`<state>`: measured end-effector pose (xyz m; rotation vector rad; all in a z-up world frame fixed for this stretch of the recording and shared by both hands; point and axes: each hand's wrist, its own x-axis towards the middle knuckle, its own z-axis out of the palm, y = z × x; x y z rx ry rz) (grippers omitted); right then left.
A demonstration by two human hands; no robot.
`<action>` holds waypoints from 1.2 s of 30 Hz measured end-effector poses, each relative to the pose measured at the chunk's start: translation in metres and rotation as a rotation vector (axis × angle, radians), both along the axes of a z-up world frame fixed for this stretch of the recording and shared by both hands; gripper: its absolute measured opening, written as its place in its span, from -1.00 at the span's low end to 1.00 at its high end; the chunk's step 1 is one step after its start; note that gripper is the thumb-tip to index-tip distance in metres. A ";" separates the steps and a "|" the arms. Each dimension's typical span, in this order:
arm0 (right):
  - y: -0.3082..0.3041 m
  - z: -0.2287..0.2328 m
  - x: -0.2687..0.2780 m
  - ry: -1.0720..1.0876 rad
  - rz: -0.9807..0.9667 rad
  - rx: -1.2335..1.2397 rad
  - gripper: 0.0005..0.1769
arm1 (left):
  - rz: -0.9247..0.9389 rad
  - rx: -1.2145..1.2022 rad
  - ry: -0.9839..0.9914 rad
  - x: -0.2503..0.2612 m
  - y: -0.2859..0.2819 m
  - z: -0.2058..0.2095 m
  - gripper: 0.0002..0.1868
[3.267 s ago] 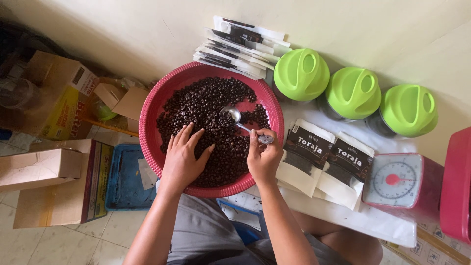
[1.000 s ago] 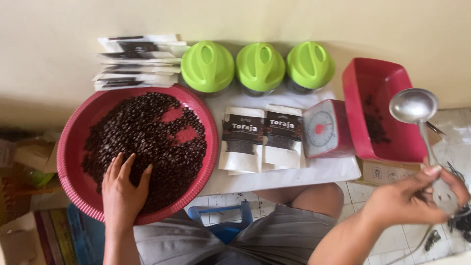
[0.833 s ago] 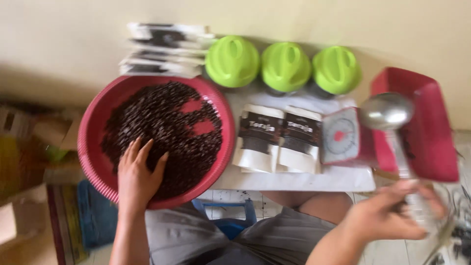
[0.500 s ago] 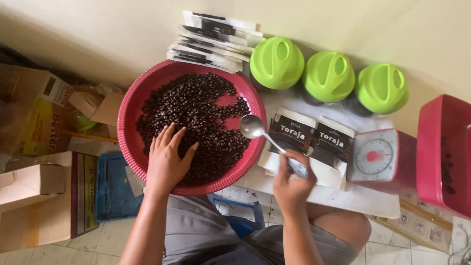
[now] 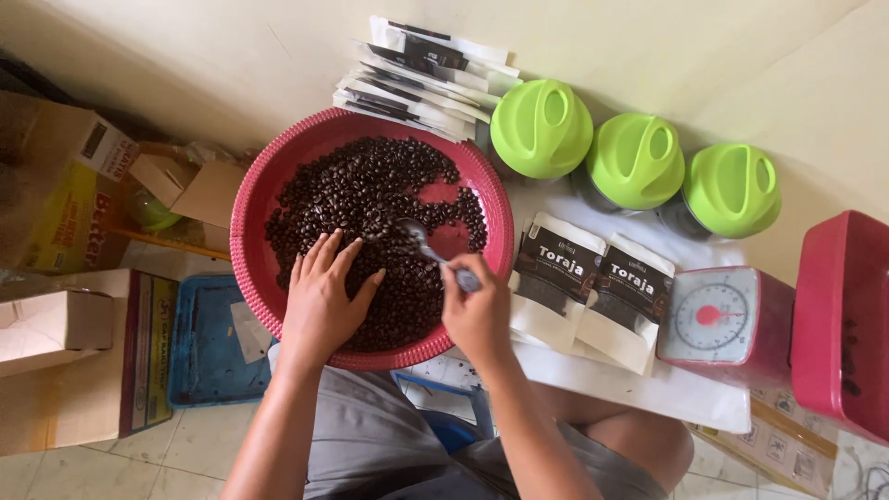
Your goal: Sorting through roasted coffee beans in a bowl to remove defects using a spoon and fingers
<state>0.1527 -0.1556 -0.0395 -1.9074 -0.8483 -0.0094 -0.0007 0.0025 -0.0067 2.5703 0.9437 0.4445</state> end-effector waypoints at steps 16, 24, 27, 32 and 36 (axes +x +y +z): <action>0.026 0.043 0.012 0.127 0.093 0.134 -0.91 | 0.010 -0.011 0.034 0.005 0.000 0.005 -0.38; 0.021 0.026 0.017 0.144 -0.009 0.202 -0.88 | 0.004 0.007 0.029 0.004 -0.002 0.006 -0.40; 0.021 0.026 0.015 0.150 -0.014 0.222 -0.87 | 0.006 0.001 0.031 0.004 -0.001 0.003 -0.39; 0.020 0.027 0.013 0.126 -0.013 0.234 -0.87 | 0.007 -0.025 0.047 0.004 -0.001 0.004 -0.39; 0.021 0.020 0.015 0.115 -0.014 0.263 -0.87 | 0.007 -0.024 0.046 0.004 0.000 0.000 -0.39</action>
